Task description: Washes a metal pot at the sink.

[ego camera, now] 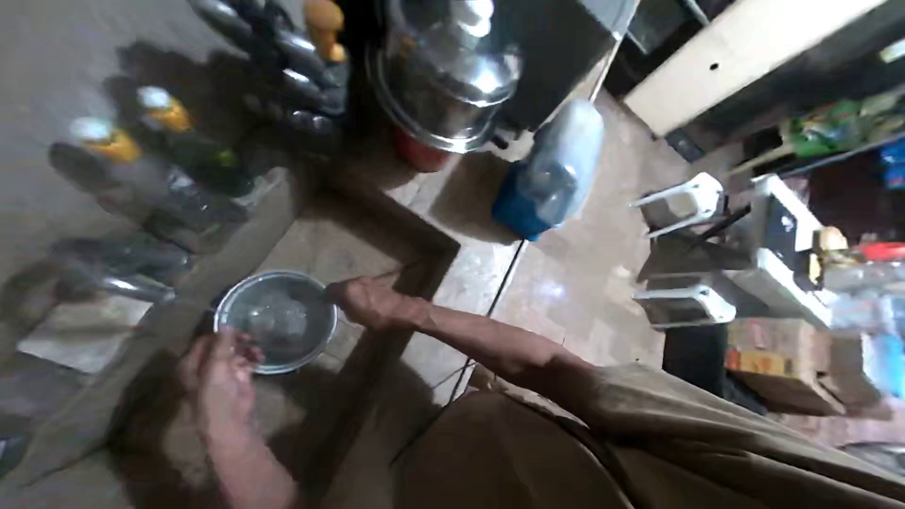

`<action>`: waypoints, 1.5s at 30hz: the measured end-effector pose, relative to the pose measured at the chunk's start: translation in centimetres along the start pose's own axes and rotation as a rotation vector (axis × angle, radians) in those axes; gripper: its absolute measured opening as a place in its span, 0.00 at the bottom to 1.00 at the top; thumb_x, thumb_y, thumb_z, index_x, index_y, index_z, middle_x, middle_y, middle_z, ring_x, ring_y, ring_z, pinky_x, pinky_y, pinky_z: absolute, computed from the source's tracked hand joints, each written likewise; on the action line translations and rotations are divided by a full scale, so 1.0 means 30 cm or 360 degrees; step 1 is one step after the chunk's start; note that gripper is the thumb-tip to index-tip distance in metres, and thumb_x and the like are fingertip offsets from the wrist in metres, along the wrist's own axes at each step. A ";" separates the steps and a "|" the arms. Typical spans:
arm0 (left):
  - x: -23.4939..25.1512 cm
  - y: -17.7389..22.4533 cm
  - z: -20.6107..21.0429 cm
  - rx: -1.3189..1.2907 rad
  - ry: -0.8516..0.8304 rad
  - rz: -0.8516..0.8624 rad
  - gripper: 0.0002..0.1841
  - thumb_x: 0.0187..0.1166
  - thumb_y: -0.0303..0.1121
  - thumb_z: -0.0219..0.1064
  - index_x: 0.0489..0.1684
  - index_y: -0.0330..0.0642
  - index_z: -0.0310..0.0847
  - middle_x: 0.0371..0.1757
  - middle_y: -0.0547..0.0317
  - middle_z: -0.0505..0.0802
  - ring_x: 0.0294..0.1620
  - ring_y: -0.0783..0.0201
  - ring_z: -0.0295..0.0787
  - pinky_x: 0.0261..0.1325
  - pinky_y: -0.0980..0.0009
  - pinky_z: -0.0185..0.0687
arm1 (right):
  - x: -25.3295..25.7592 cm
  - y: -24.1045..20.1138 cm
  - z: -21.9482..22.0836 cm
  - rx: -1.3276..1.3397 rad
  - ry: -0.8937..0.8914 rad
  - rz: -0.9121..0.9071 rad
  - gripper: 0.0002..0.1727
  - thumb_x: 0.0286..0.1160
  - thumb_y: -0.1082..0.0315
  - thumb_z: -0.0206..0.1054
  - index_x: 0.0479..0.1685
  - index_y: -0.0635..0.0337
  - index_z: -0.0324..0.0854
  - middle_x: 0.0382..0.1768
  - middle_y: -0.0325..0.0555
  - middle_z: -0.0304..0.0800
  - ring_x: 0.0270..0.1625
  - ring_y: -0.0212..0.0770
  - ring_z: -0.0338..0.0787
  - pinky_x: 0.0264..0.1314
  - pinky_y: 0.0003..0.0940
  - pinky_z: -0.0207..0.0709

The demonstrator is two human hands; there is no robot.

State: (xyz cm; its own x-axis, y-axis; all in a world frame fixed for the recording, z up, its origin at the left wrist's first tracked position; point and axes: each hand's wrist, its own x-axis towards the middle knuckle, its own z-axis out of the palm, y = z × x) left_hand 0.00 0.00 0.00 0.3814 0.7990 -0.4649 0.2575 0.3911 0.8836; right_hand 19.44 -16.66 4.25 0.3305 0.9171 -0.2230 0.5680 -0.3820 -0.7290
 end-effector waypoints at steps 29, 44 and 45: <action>-0.630 0.009 1.748 0.1669 -0.0858 0.1076 0.25 0.72 0.61 0.73 0.32 0.44 0.90 0.34 0.53 0.93 0.38 0.51 0.92 0.45 0.43 0.87 | -0.724 0.574 -1.529 0.0013 0.1719 -0.0703 0.16 0.87 0.78 0.52 0.65 0.76 0.79 0.41 0.51 0.91 0.42 0.40 0.92 0.47 0.38 0.90; -0.577 0.239 1.776 0.0341 -0.0373 0.1056 0.21 0.88 0.47 0.61 0.19 0.52 0.79 0.19 0.70 0.85 0.20 0.68 0.85 0.29 0.66 0.89 | -0.857 1.051 -1.337 0.0325 0.1948 -0.0410 0.15 0.84 0.79 0.55 0.64 0.76 0.78 0.53 0.56 0.93 0.43 0.40 0.94 0.41 0.37 0.90; -0.579 0.242 1.782 0.0315 -0.0363 0.1029 0.21 0.88 0.46 0.61 0.19 0.52 0.78 0.19 0.70 0.85 0.20 0.68 0.85 0.29 0.66 0.89 | -0.830 1.051 -1.322 0.0349 0.1961 -0.0487 0.15 0.84 0.80 0.56 0.63 0.76 0.79 0.53 0.57 0.93 0.45 0.42 0.95 0.43 0.38 0.92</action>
State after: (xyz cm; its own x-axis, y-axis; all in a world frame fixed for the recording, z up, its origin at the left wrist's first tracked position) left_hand 42.69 -35.45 11.48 0.6831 0.7188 0.1292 0.0653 -0.2363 0.9695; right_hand 59.00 -56.08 12.49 0.7505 0.2085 0.6271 0.6474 -0.0415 -0.7610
